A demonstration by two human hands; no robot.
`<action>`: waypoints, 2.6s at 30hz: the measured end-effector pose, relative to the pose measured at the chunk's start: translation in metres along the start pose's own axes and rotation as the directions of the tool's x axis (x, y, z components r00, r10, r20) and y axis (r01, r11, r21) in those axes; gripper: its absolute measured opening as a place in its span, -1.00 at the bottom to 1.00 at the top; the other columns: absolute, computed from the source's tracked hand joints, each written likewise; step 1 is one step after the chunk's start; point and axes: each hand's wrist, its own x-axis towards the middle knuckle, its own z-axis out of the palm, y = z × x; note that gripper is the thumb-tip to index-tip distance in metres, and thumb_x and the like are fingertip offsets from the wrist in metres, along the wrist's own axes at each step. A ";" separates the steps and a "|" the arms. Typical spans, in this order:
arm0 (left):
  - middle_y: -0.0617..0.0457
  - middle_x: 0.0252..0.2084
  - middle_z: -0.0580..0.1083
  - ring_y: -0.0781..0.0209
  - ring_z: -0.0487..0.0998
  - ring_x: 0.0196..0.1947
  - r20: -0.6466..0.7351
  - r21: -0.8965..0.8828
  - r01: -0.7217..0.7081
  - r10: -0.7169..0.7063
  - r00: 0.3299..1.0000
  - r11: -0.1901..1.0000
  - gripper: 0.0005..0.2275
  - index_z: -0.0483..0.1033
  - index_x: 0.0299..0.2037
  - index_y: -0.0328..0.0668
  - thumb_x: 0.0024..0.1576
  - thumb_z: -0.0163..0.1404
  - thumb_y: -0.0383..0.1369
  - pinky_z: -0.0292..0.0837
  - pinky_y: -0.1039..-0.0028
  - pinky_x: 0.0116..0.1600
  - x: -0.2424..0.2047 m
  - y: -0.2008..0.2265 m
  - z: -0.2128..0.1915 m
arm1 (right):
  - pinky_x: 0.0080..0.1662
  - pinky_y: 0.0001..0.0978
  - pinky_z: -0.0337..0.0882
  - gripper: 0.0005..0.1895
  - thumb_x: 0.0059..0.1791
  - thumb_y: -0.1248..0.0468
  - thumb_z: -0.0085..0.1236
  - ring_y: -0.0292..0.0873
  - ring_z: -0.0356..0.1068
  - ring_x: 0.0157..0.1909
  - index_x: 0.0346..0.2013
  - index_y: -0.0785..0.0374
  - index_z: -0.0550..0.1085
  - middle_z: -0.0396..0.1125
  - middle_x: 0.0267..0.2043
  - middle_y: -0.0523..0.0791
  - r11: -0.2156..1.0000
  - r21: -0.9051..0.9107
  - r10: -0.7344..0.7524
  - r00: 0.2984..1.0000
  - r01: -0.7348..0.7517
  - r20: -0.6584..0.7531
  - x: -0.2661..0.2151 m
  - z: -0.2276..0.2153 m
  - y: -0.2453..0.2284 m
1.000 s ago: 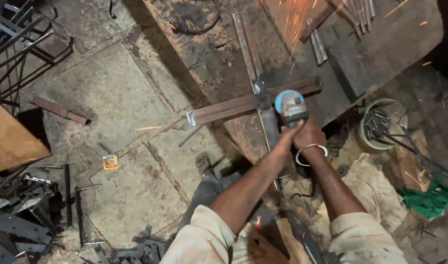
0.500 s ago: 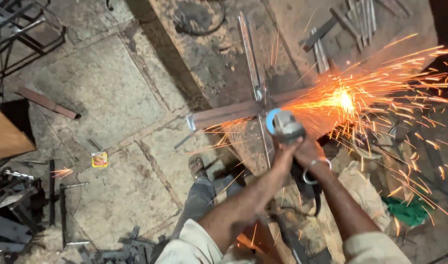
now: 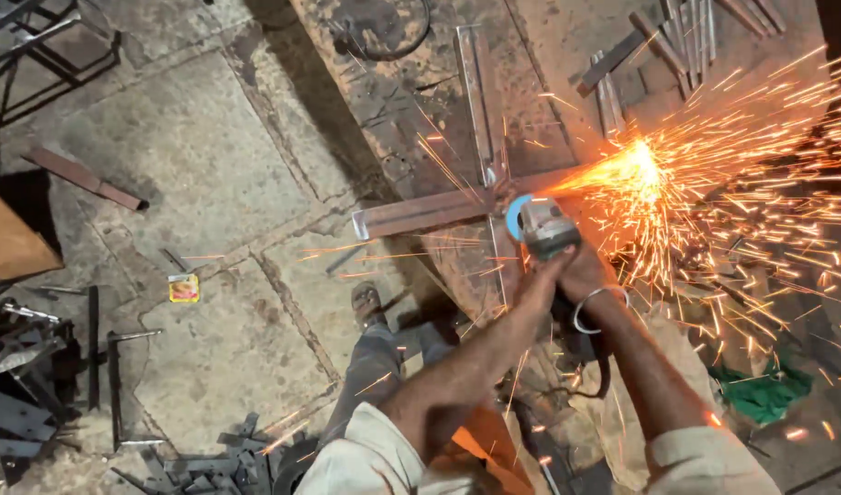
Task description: Grinding and smoothing the edges of a metal cross-shaped furniture component using a handheld angle grinder.
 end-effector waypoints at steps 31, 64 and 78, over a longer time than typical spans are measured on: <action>-0.05 0.48 0.17 -0.02 0.08 0.48 0.031 0.193 -0.164 0.161 0.986 0.967 -0.15 0.18 0.43 -0.05 -0.03 0.07 0.21 -0.07 0.04 0.45 0.021 -0.022 0.009 | 0.12 0.16 0.39 0.03 -0.22 -0.32 0.32 0.43 0.40 0.12 0.19 0.42 0.25 0.40 0.02 0.35 0.849 -0.453 0.250 0.962 -0.273 -0.112 -0.028 -0.042 -0.058; -0.02 0.30 0.40 0.02 0.38 0.28 0.020 -0.285 -0.408 0.431 0.902 0.867 -0.32 0.34 0.31 0.01 0.04 0.09 0.17 0.26 0.03 0.28 0.066 -0.027 0.050 | 0.09 0.18 0.39 0.06 -0.20 -0.22 0.36 0.45 0.40 0.06 0.19 0.55 0.14 0.39 -0.03 0.38 0.665 -0.712 -0.211 0.971 0.226 0.112 0.023 -0.076 -0.079; -0.06 0.36 0.33 0.02 0.21 0.39 -0.157 -0.058 -0.505 0.492 0.856 0.861 -0.24 0.35 0.32 -0.09 -0.05 0.16 0.15 0.05 0.01 0.39 0.065 -0.033 0.030 | 0.01 0.20 0.42 0.11 -0.21 -0.32 0.31 0.47 0.43 -0.03 0.23 0.48 0.11 0.40 -0.14 0.41 0.686 -0.694 -0.194 0.974 0.219 0.116 0.042 -0.053 -0.033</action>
